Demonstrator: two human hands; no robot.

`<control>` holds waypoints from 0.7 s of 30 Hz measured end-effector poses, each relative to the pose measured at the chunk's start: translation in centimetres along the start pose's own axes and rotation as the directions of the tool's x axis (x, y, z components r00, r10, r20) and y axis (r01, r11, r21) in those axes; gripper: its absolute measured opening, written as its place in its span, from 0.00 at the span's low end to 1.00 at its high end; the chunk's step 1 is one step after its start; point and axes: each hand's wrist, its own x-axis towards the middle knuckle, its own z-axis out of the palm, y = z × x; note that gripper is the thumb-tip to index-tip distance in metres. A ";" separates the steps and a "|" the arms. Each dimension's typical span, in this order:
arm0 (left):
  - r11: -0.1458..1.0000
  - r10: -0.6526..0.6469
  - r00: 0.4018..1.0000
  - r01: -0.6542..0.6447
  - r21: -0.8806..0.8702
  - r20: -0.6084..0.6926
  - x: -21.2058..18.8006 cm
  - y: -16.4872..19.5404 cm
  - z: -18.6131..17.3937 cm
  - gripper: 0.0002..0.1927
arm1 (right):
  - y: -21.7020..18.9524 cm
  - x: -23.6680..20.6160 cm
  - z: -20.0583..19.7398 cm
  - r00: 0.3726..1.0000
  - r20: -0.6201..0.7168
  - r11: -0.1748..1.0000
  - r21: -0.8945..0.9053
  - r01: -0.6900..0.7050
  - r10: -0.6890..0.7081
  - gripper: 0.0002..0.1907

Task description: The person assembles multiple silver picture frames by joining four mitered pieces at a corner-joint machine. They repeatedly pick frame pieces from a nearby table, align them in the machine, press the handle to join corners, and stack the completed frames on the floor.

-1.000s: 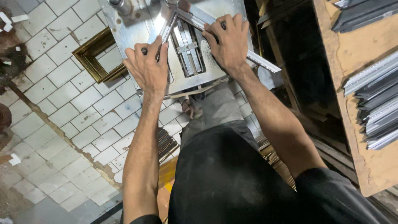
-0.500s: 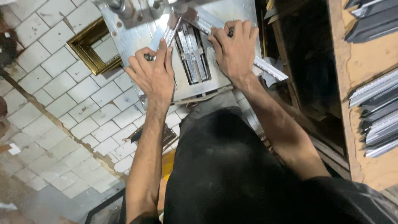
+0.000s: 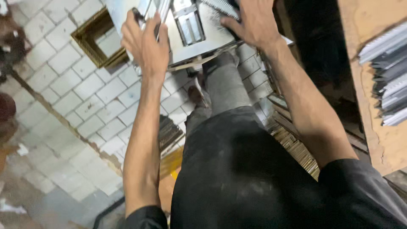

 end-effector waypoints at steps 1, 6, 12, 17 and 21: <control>0.998 -0.057 0.993 0.060 -0.019 0.099 -0.7 0.6 -0.9 0.14 | 0.6 -2.3 -1.8 0.994 -0.087 0.989 -0.140 0.050 -0.063 0.30; 0.996 -0.048 0.972 0.064 -0.066 0.230 -7.8 7.5 -7.5 0.15 | 0.7 -16.3 -10.3 0.990 0.127 0.998 0.013 -0.065 0.063 0.27; 0.948 -0.058 0.994 0.027 -0.317 -0.090 -8.1 12.8 -5.3 0.12 | 8.6 -23.5 -14.1 0.681 -0.440 0.768 0.032 -0.640 0.585 0.23; 0.846 0.478 0.862 -0.400 -0.352 0.168 0.7 24.7 3.7 0.14 | 19.7 -23.8 -19.0 0.524 -0.457 0.616 0.070 -0.785 0.719 0.23; 0.792 0.604 0.744 -0.516 -0.327 0.288 8.4 35.4 11.0 0.15 | 23.0 -27.9 -21.3 0.519 -0.417 0.553 -0.046 -0.832 0.746 0.23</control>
